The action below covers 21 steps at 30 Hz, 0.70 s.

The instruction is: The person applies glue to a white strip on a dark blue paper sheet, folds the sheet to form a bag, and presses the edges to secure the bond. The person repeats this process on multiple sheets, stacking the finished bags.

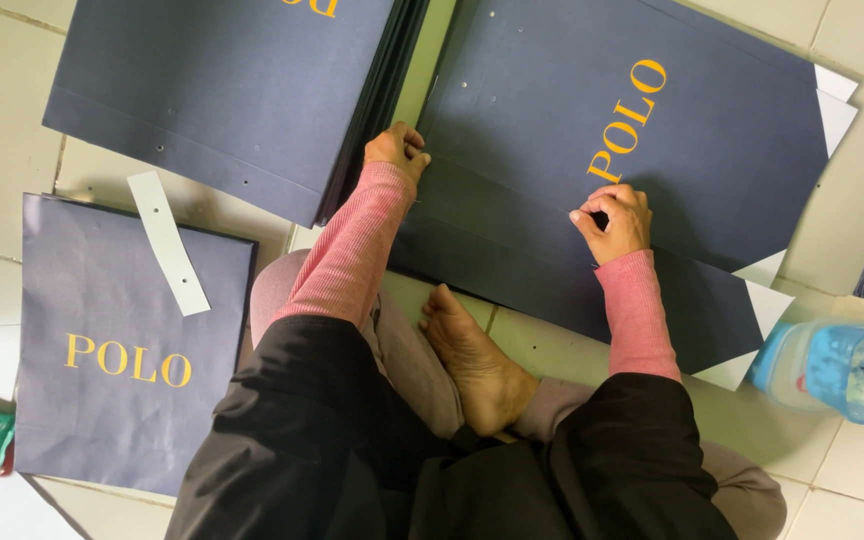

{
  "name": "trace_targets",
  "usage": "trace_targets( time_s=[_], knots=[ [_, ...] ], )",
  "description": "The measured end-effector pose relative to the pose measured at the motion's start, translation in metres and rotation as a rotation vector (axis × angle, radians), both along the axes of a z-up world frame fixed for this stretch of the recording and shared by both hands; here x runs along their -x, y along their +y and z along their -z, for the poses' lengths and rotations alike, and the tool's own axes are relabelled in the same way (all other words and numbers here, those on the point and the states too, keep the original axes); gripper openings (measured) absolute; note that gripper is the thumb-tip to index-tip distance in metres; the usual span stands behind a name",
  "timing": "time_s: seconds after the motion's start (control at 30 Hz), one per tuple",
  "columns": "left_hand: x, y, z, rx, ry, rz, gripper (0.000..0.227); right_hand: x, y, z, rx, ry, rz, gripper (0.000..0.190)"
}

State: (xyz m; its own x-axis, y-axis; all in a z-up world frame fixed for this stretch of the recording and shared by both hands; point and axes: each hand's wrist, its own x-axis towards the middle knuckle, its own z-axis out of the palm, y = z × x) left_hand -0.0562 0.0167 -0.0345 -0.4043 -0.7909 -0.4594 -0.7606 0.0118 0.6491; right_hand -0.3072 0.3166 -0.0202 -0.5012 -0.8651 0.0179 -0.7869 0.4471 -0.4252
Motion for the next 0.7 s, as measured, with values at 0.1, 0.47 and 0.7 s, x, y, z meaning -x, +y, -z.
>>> trace_targets(
  time_s=[0.1, 0.47, 0.7],
  knots=[
    [0.001, -0.003, 0.011, 0.009, 0.007, -0.001, 0.018, 0.001, 0.001, 0.002, -0.003, 0.012, 0.001, 0.017],
    [0.000, -0.001, -0.001, 0.021, 0.000, 0.011, 0.018, -0.002, -0.002, -0.008, -0.007, -0.035, 0.014, 0.018],
    [0.000, -0.001, 0.000, 0.037, -0.006, 0.036, 0.019, -0.001, -0.002, -0.009, -0.001, -0.042, -0.002, 0.018]
  ],
)
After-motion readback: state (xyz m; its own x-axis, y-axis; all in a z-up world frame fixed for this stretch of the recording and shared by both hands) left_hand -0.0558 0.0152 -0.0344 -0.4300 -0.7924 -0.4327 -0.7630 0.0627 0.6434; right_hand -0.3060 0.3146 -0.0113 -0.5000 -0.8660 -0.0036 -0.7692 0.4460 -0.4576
